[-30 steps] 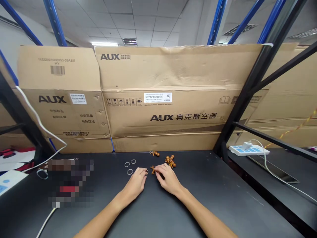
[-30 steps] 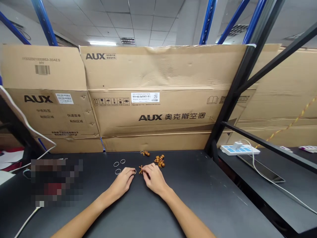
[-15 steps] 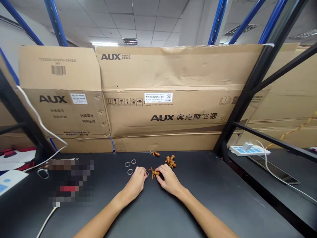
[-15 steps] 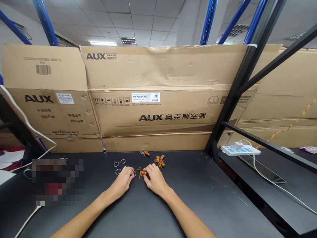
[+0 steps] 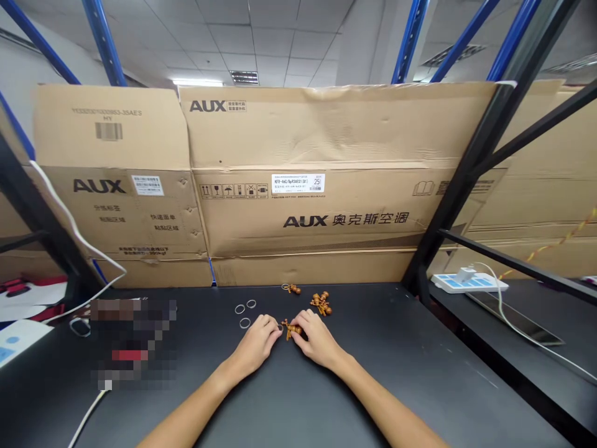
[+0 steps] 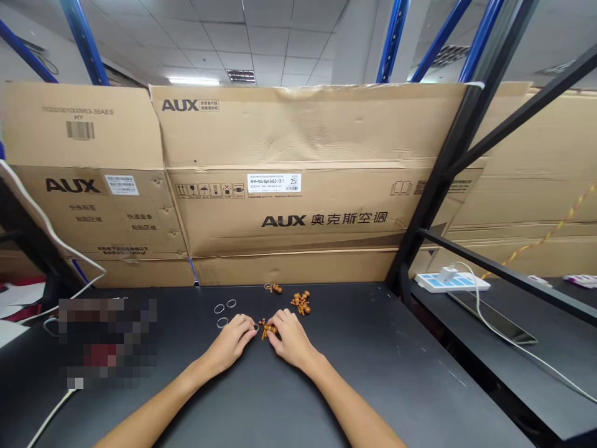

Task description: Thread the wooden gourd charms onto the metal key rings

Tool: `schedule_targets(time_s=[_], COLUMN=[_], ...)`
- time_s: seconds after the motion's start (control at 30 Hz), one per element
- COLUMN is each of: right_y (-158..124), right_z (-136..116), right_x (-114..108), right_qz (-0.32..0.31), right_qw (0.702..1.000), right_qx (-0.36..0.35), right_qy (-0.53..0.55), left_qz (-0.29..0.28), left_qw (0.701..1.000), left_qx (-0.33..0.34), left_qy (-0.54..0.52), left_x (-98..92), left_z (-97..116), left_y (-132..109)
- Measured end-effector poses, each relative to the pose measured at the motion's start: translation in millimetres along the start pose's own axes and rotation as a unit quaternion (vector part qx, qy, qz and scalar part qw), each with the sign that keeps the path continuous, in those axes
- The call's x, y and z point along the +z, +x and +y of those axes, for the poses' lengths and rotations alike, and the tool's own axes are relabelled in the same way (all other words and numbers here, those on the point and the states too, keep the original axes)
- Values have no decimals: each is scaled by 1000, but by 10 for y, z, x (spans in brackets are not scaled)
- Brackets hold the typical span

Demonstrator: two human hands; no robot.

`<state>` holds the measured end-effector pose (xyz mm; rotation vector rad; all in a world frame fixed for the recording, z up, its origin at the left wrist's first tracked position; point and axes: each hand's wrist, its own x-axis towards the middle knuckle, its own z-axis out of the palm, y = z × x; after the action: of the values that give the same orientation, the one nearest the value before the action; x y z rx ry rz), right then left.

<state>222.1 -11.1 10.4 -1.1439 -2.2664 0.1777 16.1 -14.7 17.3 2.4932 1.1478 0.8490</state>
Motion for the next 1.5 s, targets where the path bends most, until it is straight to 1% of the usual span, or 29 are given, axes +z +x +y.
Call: schedule_targets(time_s=[0.1,0.23,0.47,0.57,0.73,0.93,1.27,1.5], right_y=[-9,-27,-19,-17,-22,-8,-12,-14], right_z=[-22,-59,-111,-122,-135,-162,-176,-176], right_x=[-10,-16,-21,-17,-2,-12,-48,-39], right_qz=[1,11,23,15,11,0,9,0], right_qw=[999,993,984,986,993,997,995,994], right_qx=[-2,11,15,11,9,-39,-67,-71], right_qy=[53,115,179,167,118,70,73,85], left_qz=[4,13,-1,-2,0,-11,-14,-5], left_qw=[999,996,994,994,994,993,993,990], left_qx=[-26,-64,-93,-95,-89,-95,-95,-103], left_qy=[-31,-58,-51,-52,-60,-63,-74,-93], left_x=[-33,-75,-99,-110,-118,-124,-113,-96], left_z=[18,61,105,119,127,131,91,49], left_y=[17,35,53,57,56,55,51,55])
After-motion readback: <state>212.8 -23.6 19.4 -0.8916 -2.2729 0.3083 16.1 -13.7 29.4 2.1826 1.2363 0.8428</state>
